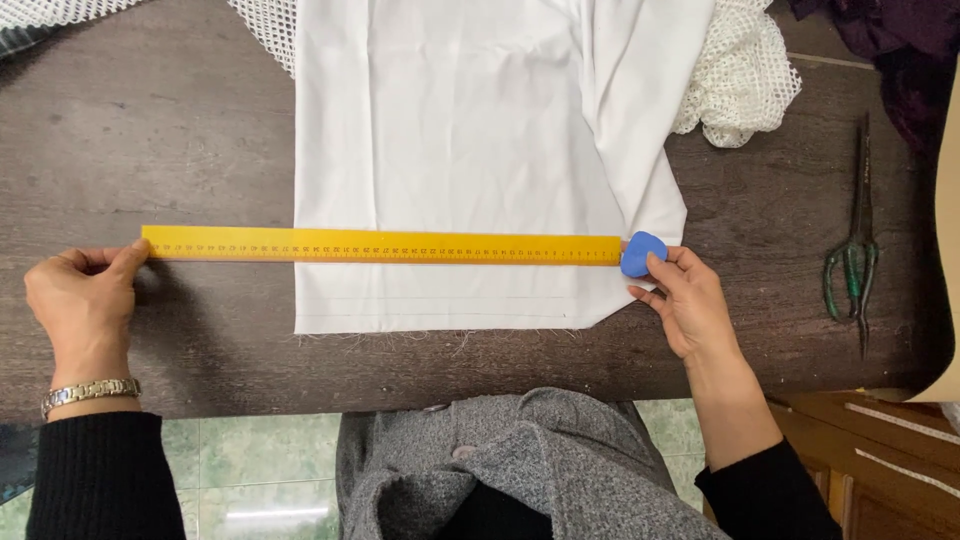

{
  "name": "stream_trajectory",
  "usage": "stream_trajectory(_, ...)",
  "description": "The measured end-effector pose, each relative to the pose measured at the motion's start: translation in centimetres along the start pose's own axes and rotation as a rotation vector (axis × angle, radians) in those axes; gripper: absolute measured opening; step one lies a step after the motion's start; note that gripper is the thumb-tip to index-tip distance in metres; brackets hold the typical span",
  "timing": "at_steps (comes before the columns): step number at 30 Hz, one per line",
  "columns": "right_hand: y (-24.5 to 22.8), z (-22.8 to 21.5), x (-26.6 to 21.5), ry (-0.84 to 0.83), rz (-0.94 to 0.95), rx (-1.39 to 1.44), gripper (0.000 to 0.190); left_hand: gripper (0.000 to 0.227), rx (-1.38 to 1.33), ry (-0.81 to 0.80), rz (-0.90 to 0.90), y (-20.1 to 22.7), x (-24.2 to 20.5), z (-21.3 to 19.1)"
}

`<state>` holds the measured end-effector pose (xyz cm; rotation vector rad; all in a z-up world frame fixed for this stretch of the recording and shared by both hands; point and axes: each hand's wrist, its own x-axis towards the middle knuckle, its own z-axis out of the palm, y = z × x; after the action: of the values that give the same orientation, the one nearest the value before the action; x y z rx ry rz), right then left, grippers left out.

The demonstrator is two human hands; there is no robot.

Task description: The person measures and marks a white fabric piece on a wooden table using a yellow ruler and a blue marking tool. They then handle a piece of white mesh fabric before cutting the white fabric along the marked lines with a pair of scissors.

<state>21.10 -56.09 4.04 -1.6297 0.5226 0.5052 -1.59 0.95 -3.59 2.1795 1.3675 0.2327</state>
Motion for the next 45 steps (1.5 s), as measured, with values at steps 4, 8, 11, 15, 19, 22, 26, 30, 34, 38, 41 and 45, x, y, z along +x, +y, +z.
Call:
stream_trajectory(4,-0.1,0.0,0.0,0.013,0.009,-0.021,0.011,0.032,0.007,0.002,0.032,-0.5,0.2,0.1)
stream_trajectory(8,0.0,0.0,0.0,0.01,0.009,-0.016,0.012,0.033,-0.006,0.008,0.023,-0.5,0.3,0.2)
stream_trajectory(11,0.1,-0.1,0.0,-0.003,-0.004,-0.008,0.012,0.032,0.005,0.0,0.0,-0.2,0.0,0.0)
stream_trajectory(15,-0.3,0.2,-0.3,-0.001,0.003,-0.008,0.011,0.031,-0.018,0.005,0.0,0.3,-0.2,-0.1)
stream_trajectory(19,-0.1,0.2,-0.2,0.002,0.005,-0.006,0.011,0.029,-0.053,-0.001,-0.011,0.8,-0.5,-0.3)
stream_trajectory(22,0.2,0.0,0.2,0.009,0.002,-0.009,0.011,0.029,-0.032,0.014,0.0,-0.9,0.7,0.5)
stream_trajectory(26,0.0,0.3,-0.1,0.001,-0.003,-0.041,0.009,0.028,-0.002,0.027,-0.006,-0.8,0.9,0.5)
stream_trajectory(30,-0.1,0.4,-0.3,-0.001,0.002,-0.056,0.009,0.028,-0.002,0.021,-0.013,0.9,0.1,-0.3)
stream_trajectory(34,-0.3,0.6,-0.5,0.019,0.013,-0.063,0.01,0.029,-0.032,0.0,-0.048,1.6,-0.2,-0.6)
stream_trajectory(38,-0.2,0.5,-0.4,0.019,0.014,-0.059,0.009,0.028,-0.074,-0.01,-0.043,1.7,-0.4,-0.7)
stream_trajectory(41,0.2,0.3,-0.1,0.018,0.008,-0.036,0.01,0.027,-0.108,-0.017,-0.039,1.6,-0.4,-0.9)
stream_trajectory(45,0.4,0.1,0.1,0.018,-0.002,-0.03,0.012,0.027,-0.106,-0.025,-0.075,2.1,-0.7,-1.1)
